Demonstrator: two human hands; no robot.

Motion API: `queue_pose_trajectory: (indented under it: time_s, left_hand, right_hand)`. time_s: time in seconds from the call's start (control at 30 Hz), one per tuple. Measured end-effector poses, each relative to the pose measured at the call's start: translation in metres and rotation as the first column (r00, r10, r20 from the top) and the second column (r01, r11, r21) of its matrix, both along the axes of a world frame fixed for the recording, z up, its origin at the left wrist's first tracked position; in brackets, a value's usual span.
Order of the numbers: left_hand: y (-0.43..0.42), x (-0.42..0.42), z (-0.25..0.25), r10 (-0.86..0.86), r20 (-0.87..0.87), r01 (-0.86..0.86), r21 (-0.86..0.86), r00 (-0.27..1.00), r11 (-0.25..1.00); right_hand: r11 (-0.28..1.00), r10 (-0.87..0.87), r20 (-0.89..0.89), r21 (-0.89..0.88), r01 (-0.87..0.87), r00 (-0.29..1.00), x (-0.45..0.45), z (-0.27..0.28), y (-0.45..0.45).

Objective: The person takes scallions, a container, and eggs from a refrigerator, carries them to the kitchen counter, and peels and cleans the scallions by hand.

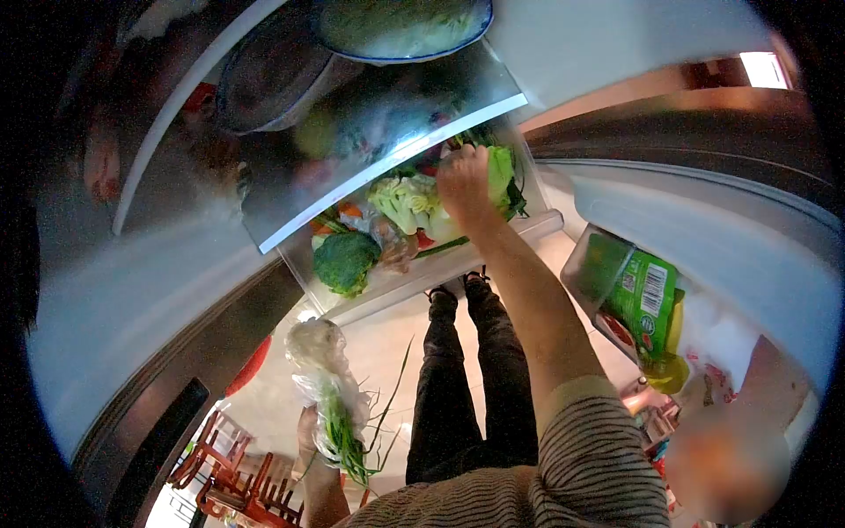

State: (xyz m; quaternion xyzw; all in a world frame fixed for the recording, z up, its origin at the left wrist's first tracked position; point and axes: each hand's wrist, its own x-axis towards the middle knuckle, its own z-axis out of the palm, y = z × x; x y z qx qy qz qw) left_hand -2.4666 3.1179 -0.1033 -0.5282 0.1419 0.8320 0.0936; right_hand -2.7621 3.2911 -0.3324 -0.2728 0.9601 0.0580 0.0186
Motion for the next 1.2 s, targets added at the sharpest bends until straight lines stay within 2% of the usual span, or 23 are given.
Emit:
queue_pose_trajectory:
  time_s: [0.1, 0.2, 0.27, 0.3, 0.4, 0.5, 0.6, 0.7, 0.8, 0.9, 1.0, 1.03, 1.07, 1.1, 1.13, 1.2]
  left_hand:
    - [0.001, -0.001, 0.003, -0.018, 0.014, 0.018, -0.025, 1.0, 1.0]
    - [-0.002, 0.002, 0.0, -0.017, -0.034, 0.018, 0.017, 0.999, 1.0]
    - [0.0, -0.001, -0.002, -0.049, -0.037, 0.045, -0.085, 0.998, 0.995]
    - [0.002, -0.001, -0.003, -0.067, -0.039, 0.061, -0.135, 0.997, 0.989]
    - [0.001, 0.009, -0.014, -0.077, -0.033, 0.074, -0.096, 0.996, 0.993]
    - [0.007, 0.001, -0.01, -0.065, -0.022, 0.062, -0.11, 0.998, 0.992]
    - [0.002, 0.005, -0.018, -0.106, -0.188, 0.108, -0.002, 0.976, 0.994]
    - [0.01, -0.002, -0.014, -0.066, -0.094, 0.06, -0.068, 0.993, 0.996]
    - [0.014, -0.006, -0.011, -0.08, 0.017, 0.081, -0.108, 0.997, 0.991]
    - [0.011, -0.001, -0.015, -0.161, -0.054, 0.154, -0.122, 0.985, 0.981]
    - [0.011, 0.002, -0.016, -0.183, -0.04, 0.176, -0.145, 0.982, 0.974]
    - [0.012, 0.002, -0.017, -0.184, -0.036, 0.176, -0.154, 0.982, 0.972]
    - [0.013, 0.003, -0.017, -0.154, -0.021, 0.149, -0.15, 0.988, 0.977]
    - [0.014, 0.005, -0.017, -0.123, -0.006, 0.121, -0.147, 0.992, 0.982]
    - [0.016, 0.006, -0.017, -0.091, 0.009, 0.091, -0.145, 0.996, 0.985]
    - [0.018, 0.003, -0.013, -0.071, 0.037, 0.074, -0.098, 0.997, 0.992]
  right_hand:
    - [0.995, 0.09, 0.129, -0.048, -0.085, 0.988, -0.004, 0.019, 0.0]
    - [0.989, 0.089, 0.037, -0.119, -0.084, 0.995, -0.006, 0.049, 0.001]
    - [0.972, 0.082, -0.059, -0.217, -0.093, 0.995, -0.015, 0.047, 0.005]
    - [0.959, 0.073, -0.108, -0.264, -0.099, 0.992, -0.023, 0.045, 0.006]
    - [0.98, 0.014, -0.25, -0.191, -0.063, 0.968, -0.045, 0.0, -0.011]
    - [0.943, -0.028, -0.259, -0.328, -0.06, 0.965, -0.043, -0.012, -0.014]
    - [0.945, -0.081, -0.308, -0.325, -0.025, 0.948, -0.032, -0.009, -0.015]
    - [0.859, -0.12, 0.14, -0.482, 0.173, 0.983, -0.004, 0.015, -0.017]
    - [0.794, -0.17, 0.44, -0.469, 0.387, 0.882, 0.005, -0.005, -0.041]
    - [0.467, -0.151, 0.443, -0.756, 0.458, 0.884, 0.0, -0.012, -0.067]
    - [0.332, -0.136, 0.244, -0.902, 0.276, 0.96, -0.008, -0.045, -0.075]
    - [0.071, -0.096, 0.559, -0.822, 0.566, 0.824, -0.008, -0.051, -0.071]
    - [-0.17, 0.03, 0.794, -0.595, 0.786, 0.608, -0.008, -0.055, -0.066]
    - [-0.347, 0.224, 0.91, -0.26, 0.901, 0.349, -0.008, -0.057, -0.063]
    - [-0.473, 0.208, 0.921, -0.2, 0.858, 0.33, -0.008, -0.03, -0.063]
    - [-0.435, 0.171, 0.952, -0.159, 0.886, 0.255, -0.004, -0.03, -0.055]
